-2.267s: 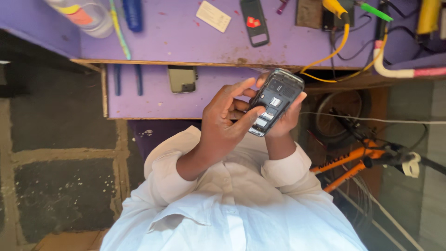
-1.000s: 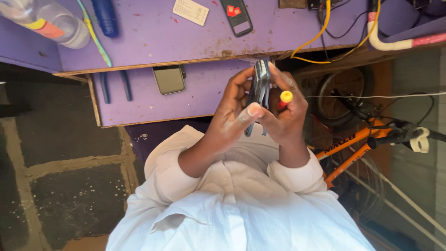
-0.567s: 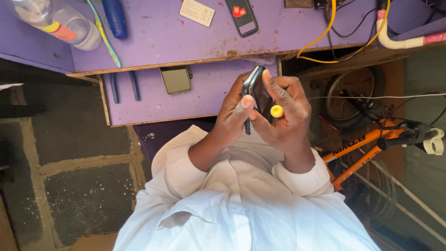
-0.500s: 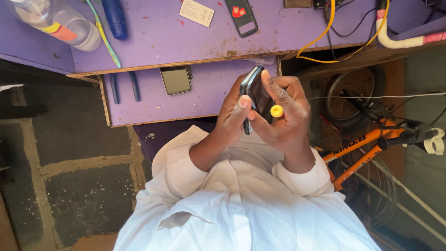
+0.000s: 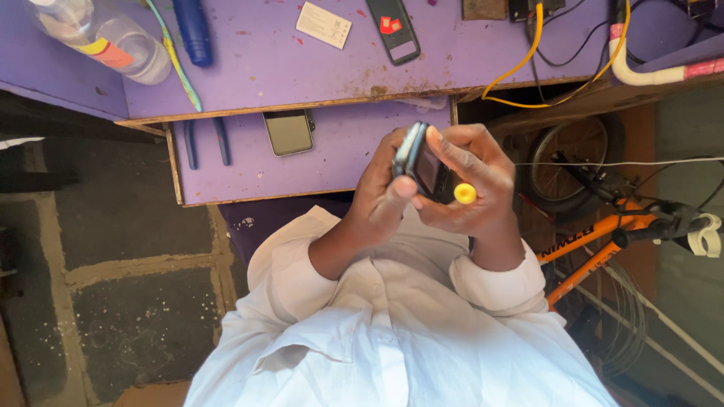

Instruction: The person uses a screwdriver to remove screws from the back of a feature phone, then pries open the casing to expose the internal components. The person continues to manipulate the phone and tools on a cluttered workbench.

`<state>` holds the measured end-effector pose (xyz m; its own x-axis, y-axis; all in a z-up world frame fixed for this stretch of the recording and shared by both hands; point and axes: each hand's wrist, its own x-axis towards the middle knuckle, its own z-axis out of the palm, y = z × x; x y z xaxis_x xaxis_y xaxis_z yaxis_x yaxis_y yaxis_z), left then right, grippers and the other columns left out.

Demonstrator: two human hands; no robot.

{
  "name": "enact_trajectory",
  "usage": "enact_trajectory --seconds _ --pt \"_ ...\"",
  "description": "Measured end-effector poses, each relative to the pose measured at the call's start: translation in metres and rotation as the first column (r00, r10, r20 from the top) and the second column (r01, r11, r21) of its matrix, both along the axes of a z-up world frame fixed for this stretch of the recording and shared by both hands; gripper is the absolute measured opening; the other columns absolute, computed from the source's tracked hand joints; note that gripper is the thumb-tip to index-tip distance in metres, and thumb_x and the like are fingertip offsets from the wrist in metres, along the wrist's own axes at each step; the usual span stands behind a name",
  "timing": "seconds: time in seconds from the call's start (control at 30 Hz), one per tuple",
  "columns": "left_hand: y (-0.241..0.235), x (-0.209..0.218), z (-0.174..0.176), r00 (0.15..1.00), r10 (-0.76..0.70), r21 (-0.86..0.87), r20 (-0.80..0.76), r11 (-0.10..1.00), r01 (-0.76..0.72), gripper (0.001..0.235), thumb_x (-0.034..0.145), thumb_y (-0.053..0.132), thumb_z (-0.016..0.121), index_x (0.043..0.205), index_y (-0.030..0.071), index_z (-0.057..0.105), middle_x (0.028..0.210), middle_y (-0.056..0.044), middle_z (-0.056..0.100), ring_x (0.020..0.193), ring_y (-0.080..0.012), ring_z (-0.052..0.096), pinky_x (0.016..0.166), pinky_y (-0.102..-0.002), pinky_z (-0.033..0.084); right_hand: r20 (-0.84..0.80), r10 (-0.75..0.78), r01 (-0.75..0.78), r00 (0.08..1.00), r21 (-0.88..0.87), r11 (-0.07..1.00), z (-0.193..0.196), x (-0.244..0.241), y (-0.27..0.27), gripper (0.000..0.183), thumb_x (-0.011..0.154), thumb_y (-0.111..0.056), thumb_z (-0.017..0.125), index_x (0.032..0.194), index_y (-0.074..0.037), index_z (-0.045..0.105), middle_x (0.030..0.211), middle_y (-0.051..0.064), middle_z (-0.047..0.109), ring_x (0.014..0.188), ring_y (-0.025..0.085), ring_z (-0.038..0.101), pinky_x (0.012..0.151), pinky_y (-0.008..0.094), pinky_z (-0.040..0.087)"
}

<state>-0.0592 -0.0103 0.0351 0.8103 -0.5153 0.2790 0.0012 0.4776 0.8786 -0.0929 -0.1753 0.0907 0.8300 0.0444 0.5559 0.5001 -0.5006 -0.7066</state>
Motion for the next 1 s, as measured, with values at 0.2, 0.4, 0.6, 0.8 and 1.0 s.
enact_trajectory --seconds 0.2,0.4,0.6,0.8,1.0 --pt "0.009 0.005 0.028 0.909 0.215 0.191 0.357 0.936 -0.296 0.068 0.092 0.032 0.086 0.142 0.005 0.048 0.130 -0.010 0.054 0.123 -0.0196 0.057 0.108 -0.032 0.049 0.017 0.176 -0.175 0.984 0.207 0.962 -0.030 0.001 -0.007 0.060 0.094 -0.019 0.079 0.148 -0.010 0.055 0.139 0.021 0.062 0.118 0.026 0.067 0.096 0.032 0.056" --pt "0.015 0.009 0.062 0.681 0.270 0.333 0.681 0.713 -0.617 0.070 0.084 0.031 0.094 0.138 0.009 0.056 0.125 -0.008 0.063 0.108 -0.0269 0.067 0.093 -0.034 0.056 -0.139 0.120 -0.045 0.983 0.450 0.892 -0.051 -0.010 0.001 0.054 0.098 -0.016 0.079 0.146 -0.005 0.055 0.140 0.015 0.058 0.124 0.021 0.060 0.108 0.032 0.051" --pt "0.035 0.016 0.084 0.575 -0.015 0.471 0.818 0.592 -0.654 0.074 0.073 0.032 0.089 0.135 0.005 0.061 0.122 -0.009 0.065 0.092 -0.0268 0.061 0.078 -0.041 0.051 -0.084 0.119 -0.006 0.989 0.795 0.607 -0.046 -0.010 -0.023 0.058 0.099 -0.045 0.067 0.137 -0.004 0.053 0.115 0.008 0.062 0.092 0.012 0.056 0.078 0.022 0.047" --pt "0.036 0.013 0.091 0.538 -0.113 0.494 0.836 0.583 -0.645 0.070 0.078 0.034 0.085 0.137 0.005 0.060 0.123 -0.008 0.064 0.092 -0.0236 0.060 0.076 -0.039 0.047 0.163 -0.154 0.049 0.975 0.516 0.855 -0.026 -0.023 -0.045 0.035 0.106 -0.036 0.067 0.125 -0.012 0.051 0.102 0.009 0.065 0.092 0.019 0.061 0.086 0.035 0.051" --pt "0.037 0.011 0.092 0.550 -0.115 0.503 0.827 0.589 -0.633 0.070 0.079 0.032 0.085 0.138 0.004 0.059 0.124 -0.008 0.064 0.091 -0.0225 0.060 0.076 -0.038 0.047 0.522 -0.219 0.065 0.824 0.298 0.952 0.008 -0.020 -0.042 0.046 0.097 -0.011 0.069 0.130 -0.019 0.037 0.103 0.013 0.069 0.084 0.028 0.077 0.069 0.045 0.066"
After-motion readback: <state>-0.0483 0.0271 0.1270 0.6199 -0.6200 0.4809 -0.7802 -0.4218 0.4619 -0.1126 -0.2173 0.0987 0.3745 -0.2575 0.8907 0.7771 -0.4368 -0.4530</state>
